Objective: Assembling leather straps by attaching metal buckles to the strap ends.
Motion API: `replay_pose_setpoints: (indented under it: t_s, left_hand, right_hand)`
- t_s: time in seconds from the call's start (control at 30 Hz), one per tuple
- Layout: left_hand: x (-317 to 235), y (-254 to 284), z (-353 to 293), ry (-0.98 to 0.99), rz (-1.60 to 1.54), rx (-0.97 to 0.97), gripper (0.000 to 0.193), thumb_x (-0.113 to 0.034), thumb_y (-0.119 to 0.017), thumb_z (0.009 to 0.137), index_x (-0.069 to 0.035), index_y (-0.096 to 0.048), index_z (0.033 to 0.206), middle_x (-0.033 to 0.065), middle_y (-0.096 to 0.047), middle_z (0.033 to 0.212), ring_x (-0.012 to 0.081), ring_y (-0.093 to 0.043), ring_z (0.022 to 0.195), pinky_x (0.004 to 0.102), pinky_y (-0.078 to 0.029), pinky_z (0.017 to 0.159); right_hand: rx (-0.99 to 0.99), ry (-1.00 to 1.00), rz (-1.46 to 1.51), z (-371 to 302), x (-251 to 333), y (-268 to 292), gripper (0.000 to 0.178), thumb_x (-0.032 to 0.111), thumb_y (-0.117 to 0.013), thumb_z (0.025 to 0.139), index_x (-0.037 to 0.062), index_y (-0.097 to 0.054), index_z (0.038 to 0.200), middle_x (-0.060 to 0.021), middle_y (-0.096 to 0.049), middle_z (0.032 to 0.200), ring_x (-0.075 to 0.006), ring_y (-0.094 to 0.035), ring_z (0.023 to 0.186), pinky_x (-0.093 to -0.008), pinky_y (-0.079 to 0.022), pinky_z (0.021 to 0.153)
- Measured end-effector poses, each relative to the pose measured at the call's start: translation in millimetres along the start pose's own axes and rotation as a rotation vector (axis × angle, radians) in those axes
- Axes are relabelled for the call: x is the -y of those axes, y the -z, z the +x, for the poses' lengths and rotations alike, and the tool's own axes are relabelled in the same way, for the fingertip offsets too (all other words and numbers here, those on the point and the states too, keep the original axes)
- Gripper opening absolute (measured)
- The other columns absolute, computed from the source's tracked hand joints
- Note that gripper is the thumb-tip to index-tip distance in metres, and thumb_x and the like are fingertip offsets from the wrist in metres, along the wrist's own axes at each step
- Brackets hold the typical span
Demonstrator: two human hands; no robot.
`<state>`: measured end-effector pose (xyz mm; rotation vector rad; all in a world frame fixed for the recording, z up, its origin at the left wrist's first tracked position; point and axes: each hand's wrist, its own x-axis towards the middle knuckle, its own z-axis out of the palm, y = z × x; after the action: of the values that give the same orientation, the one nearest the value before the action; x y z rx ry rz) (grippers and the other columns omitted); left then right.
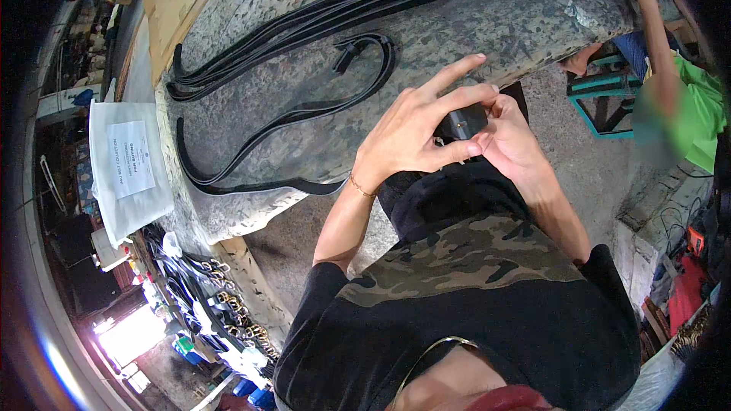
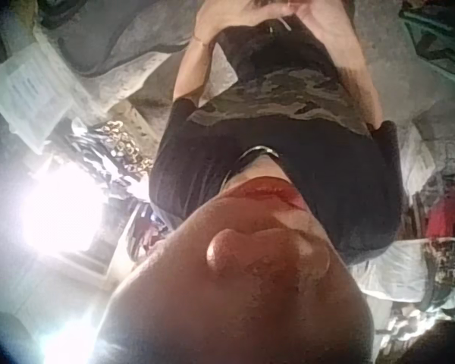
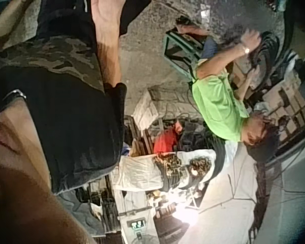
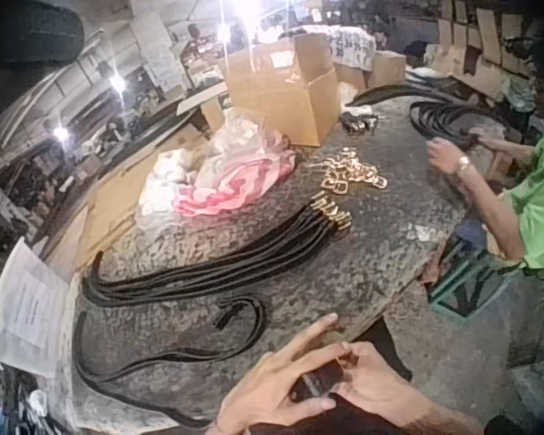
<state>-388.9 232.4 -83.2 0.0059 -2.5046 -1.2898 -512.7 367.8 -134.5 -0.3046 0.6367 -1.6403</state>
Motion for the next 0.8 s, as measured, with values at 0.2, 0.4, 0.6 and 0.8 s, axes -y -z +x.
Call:
replay_pose_setpoints:
  t_s: [0.2,0.4,0.6,0.8]
  left_hand:
    - [1,1,-4,-0.005,-0.031,0.006,0.06,-0.05,-0.059,0.085,-0.008,-0.056,0.127,0.0239,-0.044,0.143,0.0453,-0.052,0.122,0.0469,-0.047,0.096]
    - [15,1,-3,-0.01,-0.017,-0.092,0.058,-0.034,-0.059,0.075,-0.006,-0.054,0.126,0.02,-0.044,0.144,0.0426,-0.064,0.1,0.0446,-0.055,0.078]
    - [4,0,9,0.103,0.148,-0.118,0.062,-0.031,-0.056,0.077,-0.003,-0.044,0.131,0.0212,-0.043,0.143,0.0425,-0.064,0.091,0.0458,-0.053,0.071]
    - [6,-13,-8,0.212,0.52,-0.188,0.073,-0.026,-0.054,0.08,0.002,-0.033,0.143,0.0243,-0.035,0.149,0.0416,-0.064,0.097,0.0459,-0.055,0.067]
  right_hand:
    - [0.07,-0.039,0.104,-4,3,3,0.025,-0.002,-0.062,0.086,-0.0061,-0.06,0.111,-0.012,-0.067,0.106,-0.0216,-0.068,0.094,-0.0358,-0.058,0.082]
    - [0.092,-0.143,0.2,-5,38,-10,0.028,0.004,-0.056,0.093,-0.0089,-0.057,0.118,-0.0154,-0.064,0.113,-0.0251,-0.066,0.101,-0.0416,-0.057,0.09]
    - [-0.032,-0.009,-0.092,4,43,-15,0.027,0.009,-0.057,0.095,-0.0078,-0.059,0.116,-0.0136,-0.063,0.112,-0.0225,-0.066,0.098,-0.0394,-0.057,0.088]
    - [-0.3,0.274,-0.75,6,14,-23,0.019,0.013,-0.068,0.089,0.0018,-0.071,0.104,-0.0085,-0.069,0.104,-0.0147,-0.061,0.097,-0.0298,-0.049,0.086]
